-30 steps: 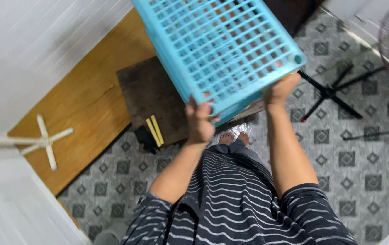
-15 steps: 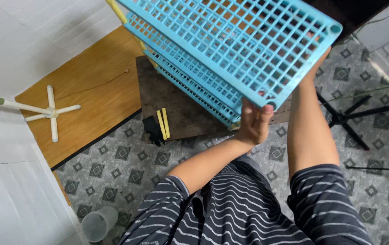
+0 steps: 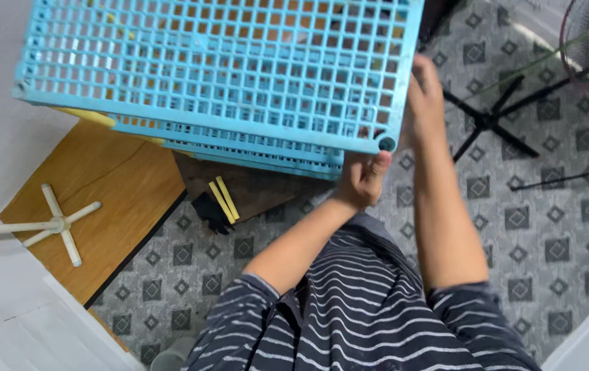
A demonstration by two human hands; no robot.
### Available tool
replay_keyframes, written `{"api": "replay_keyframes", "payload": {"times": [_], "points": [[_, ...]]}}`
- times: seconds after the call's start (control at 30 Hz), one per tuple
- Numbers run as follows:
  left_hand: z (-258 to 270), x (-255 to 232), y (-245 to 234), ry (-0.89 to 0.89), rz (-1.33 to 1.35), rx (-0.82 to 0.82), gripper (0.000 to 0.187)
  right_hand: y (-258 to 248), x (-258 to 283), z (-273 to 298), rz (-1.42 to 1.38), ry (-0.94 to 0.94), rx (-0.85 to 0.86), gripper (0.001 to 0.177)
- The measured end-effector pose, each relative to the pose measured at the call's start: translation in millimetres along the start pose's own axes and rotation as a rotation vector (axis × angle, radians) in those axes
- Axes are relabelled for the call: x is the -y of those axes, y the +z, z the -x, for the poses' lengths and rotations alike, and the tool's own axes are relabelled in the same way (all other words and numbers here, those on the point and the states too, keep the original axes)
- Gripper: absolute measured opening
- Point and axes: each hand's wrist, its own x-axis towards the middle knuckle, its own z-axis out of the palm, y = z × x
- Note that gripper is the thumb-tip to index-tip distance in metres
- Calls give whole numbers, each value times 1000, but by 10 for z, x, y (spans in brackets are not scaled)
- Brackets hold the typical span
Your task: The person assembles a stack of light blue plastic crates by inserting yellow cylindrical rods into the corner holes. They repeatedly lift, rotate, and align the crates to fit the rods, then place the assembled stack on a wooden board.
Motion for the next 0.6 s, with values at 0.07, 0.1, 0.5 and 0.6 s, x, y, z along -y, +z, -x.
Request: {"api": "replay_keyframes", "payload": {"times": [0.07,0.1,0.5,0.6], "points": [[41,58,29,-19,53,-8,44,154,129,623,363,-148,-132,28],[74,97,42,-25,77,-14,44,241,154,882,276,-174,-125,29],[274,91,-846,-307,602,-293,48,597,235,952,249,-39,128,19],[280,27,-1049,-341,535,-193,39,608,37,685,202,98,355,22]]}}
